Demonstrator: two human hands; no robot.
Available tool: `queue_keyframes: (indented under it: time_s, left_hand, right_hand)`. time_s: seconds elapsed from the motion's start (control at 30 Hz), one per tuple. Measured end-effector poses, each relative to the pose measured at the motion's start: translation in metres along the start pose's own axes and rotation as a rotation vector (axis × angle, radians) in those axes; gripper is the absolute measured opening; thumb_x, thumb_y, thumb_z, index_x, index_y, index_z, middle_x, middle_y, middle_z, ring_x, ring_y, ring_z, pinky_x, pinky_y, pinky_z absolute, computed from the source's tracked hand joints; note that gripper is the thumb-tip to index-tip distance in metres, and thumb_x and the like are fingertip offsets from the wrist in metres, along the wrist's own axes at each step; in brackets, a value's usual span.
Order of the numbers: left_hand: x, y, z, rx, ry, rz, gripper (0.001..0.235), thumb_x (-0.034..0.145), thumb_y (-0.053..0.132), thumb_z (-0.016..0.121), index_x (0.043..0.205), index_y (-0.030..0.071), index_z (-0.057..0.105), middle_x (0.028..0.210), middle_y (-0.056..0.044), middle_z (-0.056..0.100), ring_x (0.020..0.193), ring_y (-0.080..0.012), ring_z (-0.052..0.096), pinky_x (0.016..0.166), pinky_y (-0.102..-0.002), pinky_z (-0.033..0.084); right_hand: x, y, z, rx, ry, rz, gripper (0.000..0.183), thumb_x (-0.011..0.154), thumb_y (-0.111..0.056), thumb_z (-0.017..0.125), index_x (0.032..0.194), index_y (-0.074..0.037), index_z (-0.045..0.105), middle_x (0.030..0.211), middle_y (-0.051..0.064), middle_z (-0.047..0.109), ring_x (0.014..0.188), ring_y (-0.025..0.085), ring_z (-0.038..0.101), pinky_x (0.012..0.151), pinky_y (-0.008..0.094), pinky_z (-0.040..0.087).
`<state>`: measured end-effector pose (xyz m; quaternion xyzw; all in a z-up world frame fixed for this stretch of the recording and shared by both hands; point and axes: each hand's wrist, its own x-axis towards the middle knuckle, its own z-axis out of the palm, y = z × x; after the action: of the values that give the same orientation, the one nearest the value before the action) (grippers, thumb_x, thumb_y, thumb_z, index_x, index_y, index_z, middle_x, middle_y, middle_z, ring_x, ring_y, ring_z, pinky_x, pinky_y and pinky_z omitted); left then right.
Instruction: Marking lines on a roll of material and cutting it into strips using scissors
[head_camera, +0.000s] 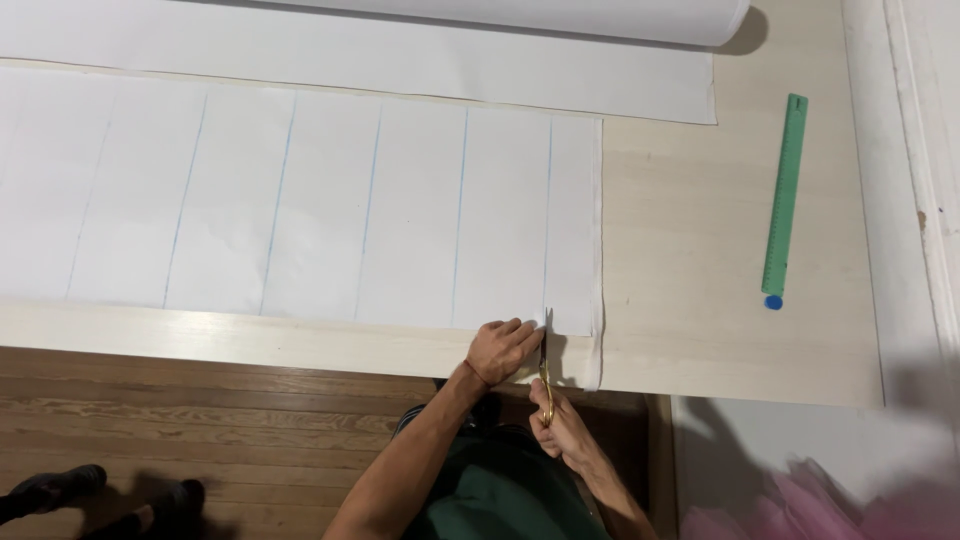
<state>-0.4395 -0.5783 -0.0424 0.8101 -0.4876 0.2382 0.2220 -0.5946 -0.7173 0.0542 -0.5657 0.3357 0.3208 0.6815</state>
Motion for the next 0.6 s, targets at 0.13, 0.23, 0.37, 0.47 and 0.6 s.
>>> queue_keyframes:
  time_s: [0.13,0.23,0.37,0.47,0.6]
  left_hand:
    - [-0.002,0.001,-0.007,-0.028,0.013,0.012,0.013,0.112,0.012,0.074,0.124,0.011,0.079,0.1,0.001,0.071,0.076,-0.0161,0.064,0.049,-0.034,0.052]
    - [-0.008,0.002,0.001,-0.081,0.01,0.001,0.016,0.112,0.014,0.08,0.127,0.008,0.081,0.095,0.0,0.073,0.07,-0.0141,0.065,0.047,-0.033,0.056]
    - [-0.001,0.003,-0.009,-0.064,0.043,-0.001,0.011,0.111,0.012,0.081,0.122,0.01,0.081,0.094,0.001,0.072,0.068,-0.0131,0.064,0.046,-0.033,0.054]
    - [0.003,0.003,-0.017,-0.063,0.092,0.009,0.005,0.112,0.008,0.077,0.115,0.011,0.079,0.093,0.001,0.067,0.07,-0.0155,0.062,0.048,-0.034,0.049]
    - [-0.005,0.002,-0.014,-0.088,0.053,0.011,0.011,0.114,0.013,0.074,0.123,0.009,0.079,0.099,0.0,0.071,0.072,-0.016,0.064,0.05,-0.034,0.051]
  right_hand:
    - [-0.007,-0.008,0.005,-0.008,0.013,0.004,0.085,0.108,-0.073,0.053,0.148,0.001,0.066,0.051,-0.003,0.034,0.041,0.008,0.021,0.04,0.026,0.015]
    - [-0.003,-0.009,0.004,-0.005,0.044,0.04,0.095,0.105,-0.076,0.054,0.157,0.003,0.057,0.053,-0.002,0.036,0.042,0.007,0.024,0.041,0.026,0.015]
    - [-0.005,-0.017,0.003,-0.016,0.039,0.039,0.086,0.107,-0.075,0.053,0.143,0.002,0.062,0.052,-0.002,0.035,0.042,0.008,0.022,0.042,0.027,0.014]
    - [0.001,-0.013,-0.003,0.005,0.022,0.004,0.063,0.113,-0.073,0.053,0.116,-0.01,0.052,0.054,0.0,0.037,0.043,0.009,0.021,0.041,0.027,0.014]
    - [0.005,-0.018,-0.002,0.028,0.011,0.015,0.067,0.111,-0.073,0.053,0.125,-0.007,0.055,0.053,-0.001,0.038,0.041,0.009,0.021,0.04,0.027,0.014]
